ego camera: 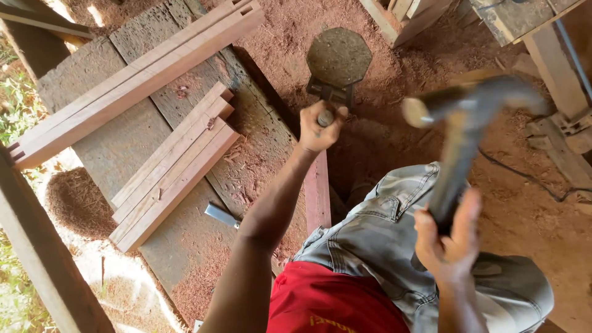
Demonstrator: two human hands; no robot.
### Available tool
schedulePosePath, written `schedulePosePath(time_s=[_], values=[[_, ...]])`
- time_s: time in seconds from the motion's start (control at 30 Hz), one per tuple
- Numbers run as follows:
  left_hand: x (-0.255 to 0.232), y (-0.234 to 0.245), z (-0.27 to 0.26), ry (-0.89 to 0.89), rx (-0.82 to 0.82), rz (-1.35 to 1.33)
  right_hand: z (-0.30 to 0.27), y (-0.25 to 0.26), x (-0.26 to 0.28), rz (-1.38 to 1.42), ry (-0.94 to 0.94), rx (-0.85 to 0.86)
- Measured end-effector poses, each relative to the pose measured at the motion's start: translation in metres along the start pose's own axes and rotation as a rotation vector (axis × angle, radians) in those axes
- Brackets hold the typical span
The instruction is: Creating mortise and tenon joints in wooden beams using a hammer and chisel.
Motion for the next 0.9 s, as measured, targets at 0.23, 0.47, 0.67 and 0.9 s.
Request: schedulePosePath(time_s=[0.23,0.47,0.67,0.9], values=[[0.003,-0.004,0.001,-0.134,-0.058,0.046,0.013,-0.022,0.001,0.094,0.322,0.093],[0.032,-0.011,-0.006,-0.495,-0.024,0.302,0.025,-0.047,0.029,-0.307,0.235,0.311],[0.005,-0.008,0.002,-0.139,-0.050,0.084,0.027,-0.005,0.025,0.167,0.069,-0.056],[0.020,-0.012,0.023,-0.266,0.033,0.051,0.041,-0.054,0.019,-0.359,0.039,0.355]])
Point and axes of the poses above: each hand's wrist, its own z-axis towards the middle knuckle, its own y-axis out of the back of the hand, x = y × z, the point moved 1 cm from there along z, towards the middle knuckle, and after that the axes turned 13 degrees about z, right-handed, at the moved point
